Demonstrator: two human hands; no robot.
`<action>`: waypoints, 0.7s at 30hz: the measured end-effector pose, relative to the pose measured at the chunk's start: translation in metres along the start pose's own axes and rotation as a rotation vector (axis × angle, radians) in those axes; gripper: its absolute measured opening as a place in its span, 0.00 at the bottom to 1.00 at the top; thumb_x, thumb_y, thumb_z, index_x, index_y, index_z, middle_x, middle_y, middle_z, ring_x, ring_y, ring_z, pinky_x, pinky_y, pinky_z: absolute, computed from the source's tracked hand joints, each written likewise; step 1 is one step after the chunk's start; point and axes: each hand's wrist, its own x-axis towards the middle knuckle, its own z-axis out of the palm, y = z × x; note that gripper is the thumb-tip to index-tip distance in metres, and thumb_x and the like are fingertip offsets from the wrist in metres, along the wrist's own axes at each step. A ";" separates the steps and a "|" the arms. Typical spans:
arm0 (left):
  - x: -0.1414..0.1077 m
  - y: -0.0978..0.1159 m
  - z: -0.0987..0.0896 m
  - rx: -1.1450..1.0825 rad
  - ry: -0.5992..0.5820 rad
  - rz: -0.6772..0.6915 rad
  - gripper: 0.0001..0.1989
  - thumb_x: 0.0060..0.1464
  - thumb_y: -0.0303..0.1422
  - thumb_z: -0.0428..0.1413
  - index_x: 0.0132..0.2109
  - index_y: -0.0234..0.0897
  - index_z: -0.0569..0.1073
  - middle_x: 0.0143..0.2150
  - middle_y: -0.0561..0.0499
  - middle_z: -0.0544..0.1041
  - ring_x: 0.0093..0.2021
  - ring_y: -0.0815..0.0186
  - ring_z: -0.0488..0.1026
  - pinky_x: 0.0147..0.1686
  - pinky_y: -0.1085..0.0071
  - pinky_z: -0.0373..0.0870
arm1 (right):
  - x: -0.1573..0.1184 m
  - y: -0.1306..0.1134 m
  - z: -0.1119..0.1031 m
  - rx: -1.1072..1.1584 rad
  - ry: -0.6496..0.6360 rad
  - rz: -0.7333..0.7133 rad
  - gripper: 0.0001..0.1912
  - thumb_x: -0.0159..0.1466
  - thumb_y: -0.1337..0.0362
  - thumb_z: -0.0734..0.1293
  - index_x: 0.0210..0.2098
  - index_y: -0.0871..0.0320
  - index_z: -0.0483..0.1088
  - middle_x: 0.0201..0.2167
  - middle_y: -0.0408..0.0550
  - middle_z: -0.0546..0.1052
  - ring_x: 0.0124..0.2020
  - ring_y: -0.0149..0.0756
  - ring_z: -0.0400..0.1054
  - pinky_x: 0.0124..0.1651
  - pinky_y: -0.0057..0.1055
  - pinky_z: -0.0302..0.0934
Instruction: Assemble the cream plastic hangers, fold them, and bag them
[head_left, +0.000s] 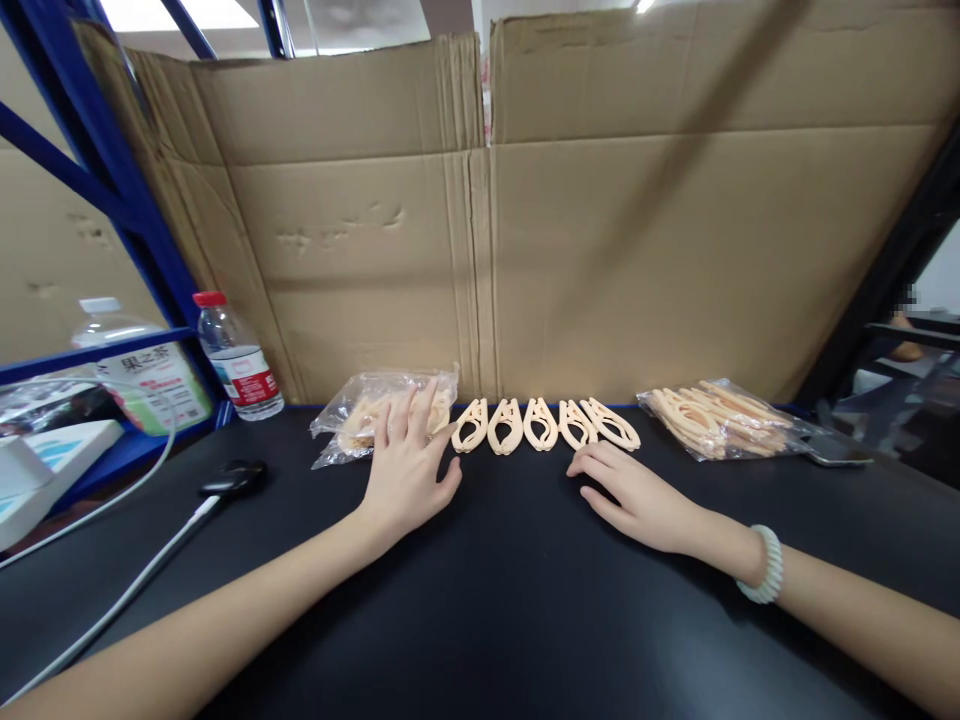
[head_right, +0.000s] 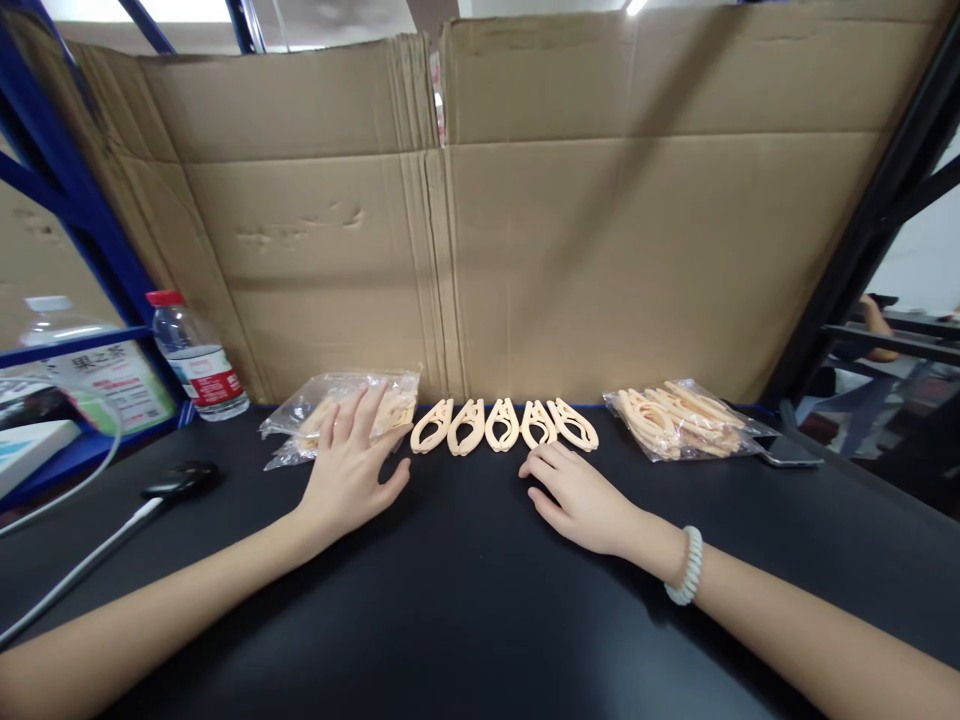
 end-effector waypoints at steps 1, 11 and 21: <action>0.000 -0.003 0.002 0.004 -0.036 -0.012 0.17 0.53 0.33 0.55 0.50 0.34 0.73 0.69 0.36 0.57 0.67 0.38 0.52 0.62 0.37 0.46 | 0.000 0.000 0.000 0.000 0.003 -0.002 0.10 0.66 0.70 0.58 0.46 0.58 0.65 0.44 0.54 0.70 0.47 0.43 0.65 0.51 0.45 0.63; -0.002 0.021 -0.026 -0.418 -0.126 0.685 0.30 0.55 0.22 0.48 0.65 0.35 0.58 0.62 0.44 0.70 0.64 0.53 0.60 0.61 0.53 0.58 | 0.001 0.001 -0.006 0.019 0.454 0.035 0.10 0.63 0.72 0.59 0.42 0.56 0.67 0.42 0.51 0.72 0.47 0.43 0.66 0.51 0.45 0.62; -0.010 0.038 -0.035 -0.939 -0.310 0.774 0.37 0.45 0.32 0.52 0.64 0.38 0.55 0.54 0.42 0.74 0.58 0.50 0.66 0.58 0.49 0.61 | -0.003 0.057 -0.024 -0.112 0.374 0.200 0.13 0.68 0.64 0.56 0.46 0.57 0.69 0.44 0.54 0.75 0.48 0.45 0.68 0.53 0.49 0.62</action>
